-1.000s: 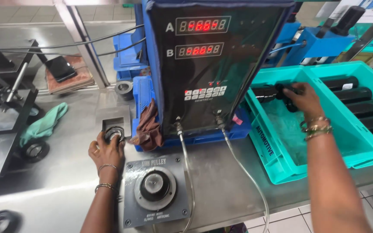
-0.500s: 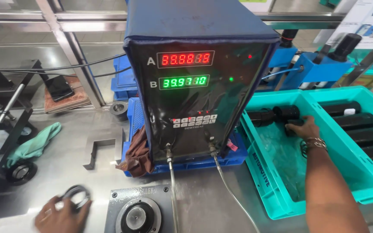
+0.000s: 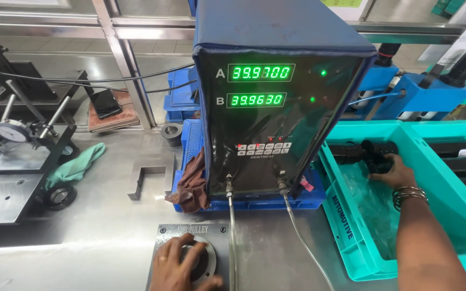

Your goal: The recorder is using a digital measurement device to inspect the dimensions of metal pulleys on a fabrication floor.

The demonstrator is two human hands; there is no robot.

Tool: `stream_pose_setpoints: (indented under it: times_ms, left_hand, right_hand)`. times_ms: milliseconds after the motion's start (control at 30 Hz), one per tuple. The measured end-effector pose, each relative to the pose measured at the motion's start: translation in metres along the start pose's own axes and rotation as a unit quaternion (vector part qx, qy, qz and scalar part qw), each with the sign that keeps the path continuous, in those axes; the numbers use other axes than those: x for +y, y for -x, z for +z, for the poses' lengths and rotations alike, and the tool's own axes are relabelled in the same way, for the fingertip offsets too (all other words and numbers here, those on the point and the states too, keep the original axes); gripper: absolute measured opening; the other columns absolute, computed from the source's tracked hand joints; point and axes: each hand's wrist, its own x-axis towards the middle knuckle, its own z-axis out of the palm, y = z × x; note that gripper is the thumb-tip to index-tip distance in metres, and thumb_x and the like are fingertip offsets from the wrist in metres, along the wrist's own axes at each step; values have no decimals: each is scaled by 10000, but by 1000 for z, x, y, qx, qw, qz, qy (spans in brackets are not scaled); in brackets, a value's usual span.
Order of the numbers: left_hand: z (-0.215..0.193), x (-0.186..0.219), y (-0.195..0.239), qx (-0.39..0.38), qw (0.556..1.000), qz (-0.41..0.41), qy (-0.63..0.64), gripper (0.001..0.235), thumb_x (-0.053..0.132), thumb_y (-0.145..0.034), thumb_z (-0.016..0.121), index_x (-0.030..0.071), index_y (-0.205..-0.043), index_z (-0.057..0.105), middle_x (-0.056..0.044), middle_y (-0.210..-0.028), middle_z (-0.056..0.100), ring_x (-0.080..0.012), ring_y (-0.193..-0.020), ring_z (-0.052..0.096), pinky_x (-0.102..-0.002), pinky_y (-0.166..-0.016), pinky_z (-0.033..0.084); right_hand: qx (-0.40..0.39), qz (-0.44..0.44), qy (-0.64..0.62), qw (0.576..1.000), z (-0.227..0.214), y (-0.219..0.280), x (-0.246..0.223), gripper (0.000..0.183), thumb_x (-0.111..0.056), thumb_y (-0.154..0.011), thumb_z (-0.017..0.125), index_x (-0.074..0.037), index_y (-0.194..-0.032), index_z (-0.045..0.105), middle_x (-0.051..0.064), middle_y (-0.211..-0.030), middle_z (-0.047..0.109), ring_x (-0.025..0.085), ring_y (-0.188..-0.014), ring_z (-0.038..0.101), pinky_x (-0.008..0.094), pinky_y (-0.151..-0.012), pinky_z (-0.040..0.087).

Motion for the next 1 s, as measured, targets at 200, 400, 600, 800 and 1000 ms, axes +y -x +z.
stream_pose_setpoints:
  times_ms: [200,400,600,800,1000]
  left_hand:
    - [-40,-13,-25,-143,982,-11,125,774,546,-696,903,178,-1318,626,-159,-1335,537,-400,-1332,474,-537,-1050,393]
    - [-83,-7,-41,-225,962,17,153,879,520,-672,912,164,-1400,570,-143,-1454,501,-370,-1389,432,-493,-1102,357]
    - [-60,7,-28,-113,990,-7,82,887,590,-639,912,131,-1321,578,-98,-1323,589,-314,-1198,538,-458,-1018,427]
    - [-70,16,-36,-85,989,-27,120,823,448,-577,951,109,-1253,627,-133,-1260,602,-344,-1147,538,-451,-961,462]
    - [-95,8,-55,119,976,-14,180,661,373,-591,946,69,-1083,626,-92,-994,662,-286,-932,618,-396,-836,517]
  right_hand:
    - [-61,-164,178,968,-5,16,-39,763,-391,-694,841,-304,-1372,504,112,-1212,743,331,-1159,691,476,-1108,433]
    - [-86,-193,263,941,11,11,-49,683,-410,-745,805,-288,-1344,502,119,-1087,775,338,-1140,699,468,-1103,443]
    - [-157,92,-335,924,-25,22,-46,558,-161,-757,825,-126,-1235,539,168,-984,738,302,-927,719,429,-805,571]
    - [-91,84,-484,866,-90,109,-76,305,-117,-856,805,-108,-1106,630,62,-967,672,186,-887,678,327,-803,528]
    - [-101,-60,-595,795,-149,275,-223,427,-110,-852,778,-122,-1214,550,94,-987,669,204,-917,688,324,-872,550]
